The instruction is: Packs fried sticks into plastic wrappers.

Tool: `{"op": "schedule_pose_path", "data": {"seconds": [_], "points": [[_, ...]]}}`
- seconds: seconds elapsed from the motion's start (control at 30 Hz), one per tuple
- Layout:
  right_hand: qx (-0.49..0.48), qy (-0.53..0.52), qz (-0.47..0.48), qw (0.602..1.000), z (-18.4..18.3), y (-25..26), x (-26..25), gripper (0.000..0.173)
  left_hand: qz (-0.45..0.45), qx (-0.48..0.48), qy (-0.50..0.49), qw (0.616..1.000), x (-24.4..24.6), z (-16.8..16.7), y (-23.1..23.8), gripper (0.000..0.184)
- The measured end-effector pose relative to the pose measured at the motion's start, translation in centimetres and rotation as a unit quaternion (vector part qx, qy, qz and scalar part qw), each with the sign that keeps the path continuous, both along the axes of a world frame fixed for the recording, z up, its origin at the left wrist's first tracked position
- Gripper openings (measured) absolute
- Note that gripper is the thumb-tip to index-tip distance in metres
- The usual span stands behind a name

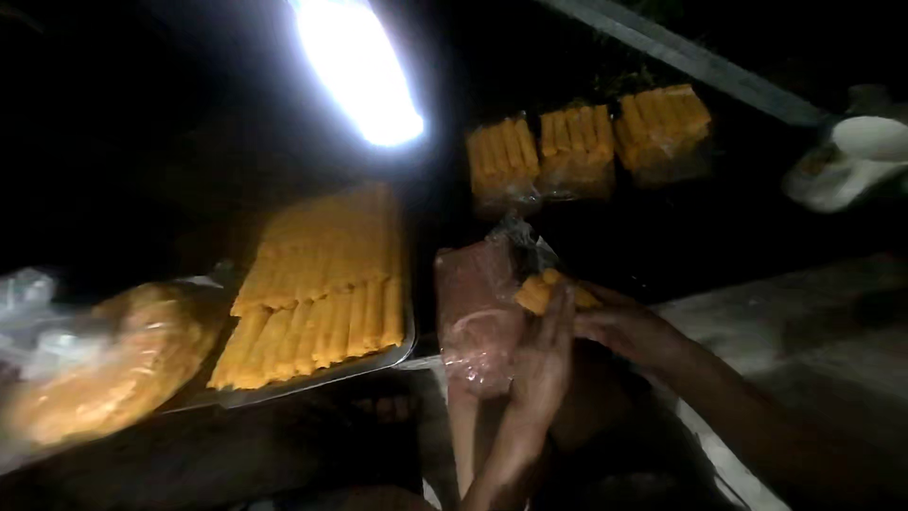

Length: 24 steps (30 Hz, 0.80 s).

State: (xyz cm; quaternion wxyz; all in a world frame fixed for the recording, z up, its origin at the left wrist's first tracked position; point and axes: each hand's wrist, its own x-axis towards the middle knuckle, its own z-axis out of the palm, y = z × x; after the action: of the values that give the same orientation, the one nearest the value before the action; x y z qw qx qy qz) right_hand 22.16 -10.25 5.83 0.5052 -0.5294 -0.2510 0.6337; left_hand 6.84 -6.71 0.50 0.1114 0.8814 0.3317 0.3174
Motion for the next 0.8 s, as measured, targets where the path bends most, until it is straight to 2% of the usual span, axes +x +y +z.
{"op": "schedule_pose_path", "data": {"seconds": [0.2,0.37,0.47,0.57,0.7,0.8], "points": [[0.022,0.077,0.009,0.997,-0.5,0.3,0.1,0.049,0.004,-0.031,-0.017,0.999,-0.1,-0.3,0.6,0.061],[0.04,0.008,-0.03,0.999,-1.3,-0.1,-0.9,0.039,0.005,-0.021,-0.007,1.0,0.4,0.1,0.4,0.054],[0.071,0.1,-0.087,0.989,-2.2,0.4,-1.9,0.032,0.007,-0.017,-0.005,1.0,0.4,0.1,0.6,0.05],[0.109,0.161,-0.074,0.978,-2.6,1.2,-2.2,0.034,0.018,0.012,0.007,1.0,0.2,0.2,0.7,0.048],[0.149,0.208,-0.034,0.966,-3.5,1.9,-2.3,0.034,0.013,0.022,0.037,0.999,-0.2,1.0,0.7,0.048],[0.147,0.211,-0.057,0.965,-3.4,2.5,-2.8,0.028,0.01,0.034,0.015,0.999,0.0,1.1,1.0,0.048]]}}
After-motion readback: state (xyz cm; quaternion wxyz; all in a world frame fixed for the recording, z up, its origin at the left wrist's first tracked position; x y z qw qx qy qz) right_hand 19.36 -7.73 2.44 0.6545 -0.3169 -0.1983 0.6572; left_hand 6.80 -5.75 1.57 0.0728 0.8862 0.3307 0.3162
